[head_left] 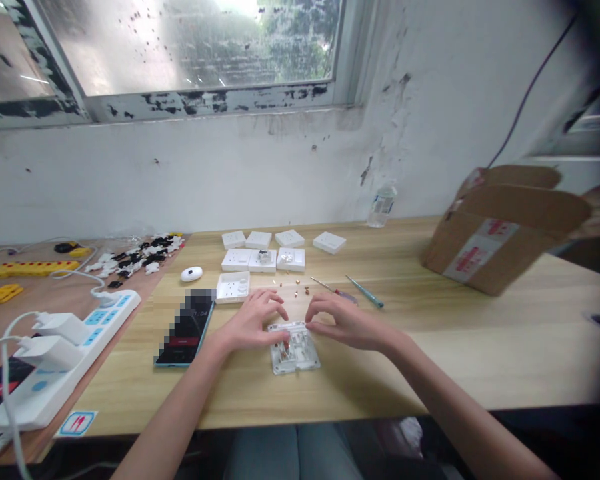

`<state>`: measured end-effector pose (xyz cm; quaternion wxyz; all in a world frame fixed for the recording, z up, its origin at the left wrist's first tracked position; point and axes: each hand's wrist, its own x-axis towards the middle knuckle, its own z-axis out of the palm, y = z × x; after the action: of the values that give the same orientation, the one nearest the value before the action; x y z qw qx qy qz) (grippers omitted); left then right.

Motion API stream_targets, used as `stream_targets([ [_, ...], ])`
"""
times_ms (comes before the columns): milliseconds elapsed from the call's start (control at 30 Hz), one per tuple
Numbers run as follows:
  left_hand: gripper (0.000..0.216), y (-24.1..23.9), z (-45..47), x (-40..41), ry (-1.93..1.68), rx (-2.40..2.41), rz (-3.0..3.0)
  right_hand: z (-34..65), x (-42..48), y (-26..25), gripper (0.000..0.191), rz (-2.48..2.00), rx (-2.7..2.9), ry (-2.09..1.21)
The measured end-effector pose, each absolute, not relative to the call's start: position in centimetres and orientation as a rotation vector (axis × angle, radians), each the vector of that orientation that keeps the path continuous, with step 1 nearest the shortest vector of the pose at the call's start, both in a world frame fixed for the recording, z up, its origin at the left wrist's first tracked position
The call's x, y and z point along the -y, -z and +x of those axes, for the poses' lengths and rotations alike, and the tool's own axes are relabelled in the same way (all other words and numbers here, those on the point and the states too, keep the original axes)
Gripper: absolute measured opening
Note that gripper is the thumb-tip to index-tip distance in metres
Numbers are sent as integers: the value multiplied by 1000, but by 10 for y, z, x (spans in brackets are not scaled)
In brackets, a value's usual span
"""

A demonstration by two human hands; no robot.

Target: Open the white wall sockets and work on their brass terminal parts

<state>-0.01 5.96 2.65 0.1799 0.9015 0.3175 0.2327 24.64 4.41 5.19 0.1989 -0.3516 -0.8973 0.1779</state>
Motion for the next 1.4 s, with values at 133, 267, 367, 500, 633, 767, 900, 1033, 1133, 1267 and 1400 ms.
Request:
stream_targets([
  [133,26,-24,1,-59,-615,-896,2566,260,-40,-48,16,-1024,2469,-542],
  [267,24,-25,-1,-59,-602,-902,2549,276,-41,-44,17,-1049,2425,-523],
  [367,28,-25,-1,-59,-579,-899,2545,294,-46,-41,18,-1117,2370,-427],
  [500,34,-23,1,-59,-563,-882,2550,316,-53,-36,24,-1337,2257,-154],
  [633,36,-22,3,-59,-557,-885,2552,326,-56,-28,31,-1502,2177,12],
  [767,36,-21,4,-59,-535,-879,2566,330,-61,-17,30,-1543,2199,56],
  [900,36,-22,2,-59,-524,-902,2559,336,-64,-8,33,-1627,2179,123],
  [1033,36,-23,1,-59,-494,-934,2563,338,-64,-4,34,-1668,2240,197],
  [1133,36,-22,1,-59,-492,-937,2574,336,-63,-3,29,-1674,2286,226],
  [1267,37,-21,0,-59,-501,-938,2582,332,-66,-3,26,-1644,2273,282],
  [1400,40,-21,-2,-60,-512,-930,2563,330,-70,-7,27,-1593,2228,238],
])
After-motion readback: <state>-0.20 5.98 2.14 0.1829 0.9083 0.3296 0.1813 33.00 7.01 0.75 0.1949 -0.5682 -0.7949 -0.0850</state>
